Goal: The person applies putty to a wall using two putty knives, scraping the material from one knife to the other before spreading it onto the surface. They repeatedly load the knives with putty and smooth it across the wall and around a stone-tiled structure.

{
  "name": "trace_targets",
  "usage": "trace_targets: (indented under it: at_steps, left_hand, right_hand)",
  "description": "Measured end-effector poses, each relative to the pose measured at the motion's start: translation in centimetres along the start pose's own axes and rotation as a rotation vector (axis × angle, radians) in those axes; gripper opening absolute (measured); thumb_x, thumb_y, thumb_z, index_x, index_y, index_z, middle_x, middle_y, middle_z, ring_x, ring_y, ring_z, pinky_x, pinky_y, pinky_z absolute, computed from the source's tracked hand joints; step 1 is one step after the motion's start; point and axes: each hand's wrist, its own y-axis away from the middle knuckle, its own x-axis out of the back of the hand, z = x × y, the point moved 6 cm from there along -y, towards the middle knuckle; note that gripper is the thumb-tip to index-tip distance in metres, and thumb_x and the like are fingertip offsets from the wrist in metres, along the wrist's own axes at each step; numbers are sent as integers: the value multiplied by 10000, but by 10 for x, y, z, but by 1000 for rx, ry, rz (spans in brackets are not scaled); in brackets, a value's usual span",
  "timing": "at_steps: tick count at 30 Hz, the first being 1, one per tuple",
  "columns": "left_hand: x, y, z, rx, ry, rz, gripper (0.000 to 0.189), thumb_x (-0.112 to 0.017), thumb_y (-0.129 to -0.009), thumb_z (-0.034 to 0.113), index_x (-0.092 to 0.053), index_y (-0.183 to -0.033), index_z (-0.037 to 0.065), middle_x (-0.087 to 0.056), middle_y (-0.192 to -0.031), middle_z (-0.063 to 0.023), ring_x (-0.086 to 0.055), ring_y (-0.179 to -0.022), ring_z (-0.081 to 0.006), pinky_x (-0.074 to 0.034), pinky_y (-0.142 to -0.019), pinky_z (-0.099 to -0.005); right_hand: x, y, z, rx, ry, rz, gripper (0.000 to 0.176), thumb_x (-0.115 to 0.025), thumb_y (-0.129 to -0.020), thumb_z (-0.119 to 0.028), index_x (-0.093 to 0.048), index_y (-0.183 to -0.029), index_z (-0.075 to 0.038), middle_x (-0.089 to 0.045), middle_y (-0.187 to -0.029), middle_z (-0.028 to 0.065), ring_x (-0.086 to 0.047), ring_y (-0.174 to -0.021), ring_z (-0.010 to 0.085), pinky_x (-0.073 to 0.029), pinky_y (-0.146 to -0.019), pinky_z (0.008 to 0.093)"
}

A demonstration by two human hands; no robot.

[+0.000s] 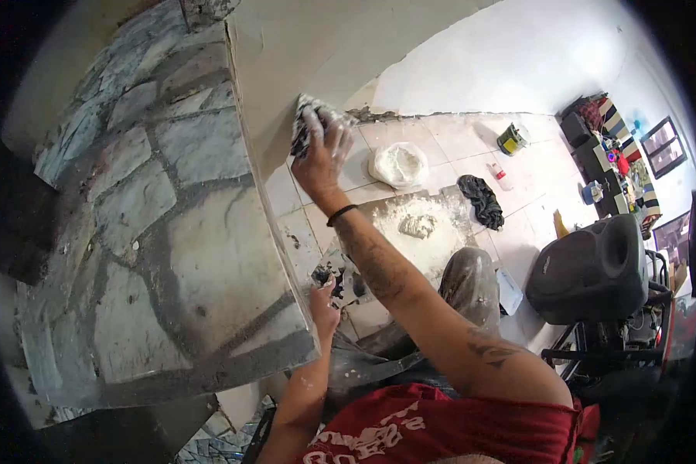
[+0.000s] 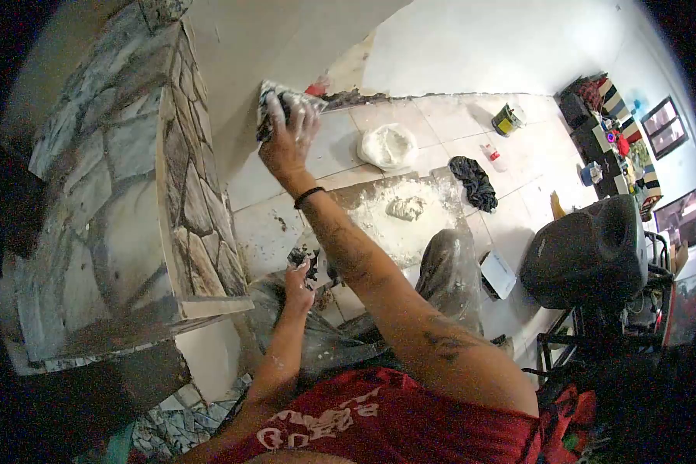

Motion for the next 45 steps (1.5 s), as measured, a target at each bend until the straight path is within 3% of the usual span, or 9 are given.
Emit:
trace_targets:
  at_steps: [2,11,16,21,25,29,32,39,45]
  left_hand:
    - [3,-3,-10,16,97,-26,431,-580,-763,130,-504,-1172,15,-576,-1026,-142,-490,-1043,-286,-331,-925,-467]
    - [9,-3,-8,-161,-777,-55,653,-473,-586,-67,-534,-1214,99,-505,-1053,-267,-422,-1055,-433,-368,-910,-393]
    - [8,-16,-34,9,-272,-34,458,-614,-684,19,-561,-1137,69,-563,-1092,-174,-500,-1060,-295,-385,-927,-370]
    - [-30,19,72,45,-226,-9,337,-523,-742,-64,-576,-1072,-21,-604,-1081,-134,-576,-976,-221,-418,-893,-321]
    - [-46,48,126,-569,-1101,-269,488,-463,-685,-104,-550,-1158,-21,-579,-1155,-150,-539,-1079,-252,-377,-959,-311]
    - [-83,80,193,124,433,53,308,-538,-828,24,-493,-1132,2,-587,-1058,-107,-588,-957,-211,-521,-726,-338]
    - [-104,103,248,-54,481,104,470,-560,-759,-48,-470,-1202,82,-578,-1095,-87,-588,-976,-227,-513,-801,-407]
    - [-154,132,318,-248,486,181,360,-620,-734,-61,-556,-1066,62,-622,-976,-69,-614,-882,-211,-511,-738,-347]
    - [-148,141,298,-387,472,217,311,-613,-742,-42,-567,-1036,50,-622,-959,-58,-613,-844,-185,-508,-725,-318]
  right_hand:
    - [-8,19,-7,4,-37,-58,589,-580,-625,-37,-507,-1202,-126,-443,-1147,123,-384,-1112,351,-248,-968,544]
    - [-20,91,-34,-23,-217,-512,522,-517,-723,-8,-471,-1231,-114,-443,-1169,129,-370,-1144,340,-213,-992,547]
    - [41,72,-21,5,-329,-607,507,-447,-761,65,-483,-1235,-112,-452,-1196,156,-394,-1155,332,-249,-1002,484]
    - [146,-29,67,207,-412,-114,422,-466,-674,147,-520,-1061,-12,-572,-1027,154,-548,-981,276,-440,-884,380]
    - [253,-55,115,71,-631,-129,345,-592,-714,126,-506,-1017,-14,-612,-955,150,-613,-903,239,-508,-833,410]
    - [295,-29,127,-142,-1039,-152,331,-543,-740,102,-506,-1050,-6,-610,-1016,158,-610,-940,251,-487,-816,366]
    - [311,1,97,195,-258,-172,378,-546,-669,105,-538,-1028,-13,-636,-979,154,-625,-900,259,-469,-760,314]
    - [289,31,81,-1263,-1072,-233,326,-563,-711,105,-560,-1033,54,-639,-941,102,-619,-876,199,-488,-752,300]
    - [279,54,56,-722,-1137,-579,577,-520,-774,86,-338,-1314,-9,-527,-1199,113,-514,-1097,207,-384,-954,331]
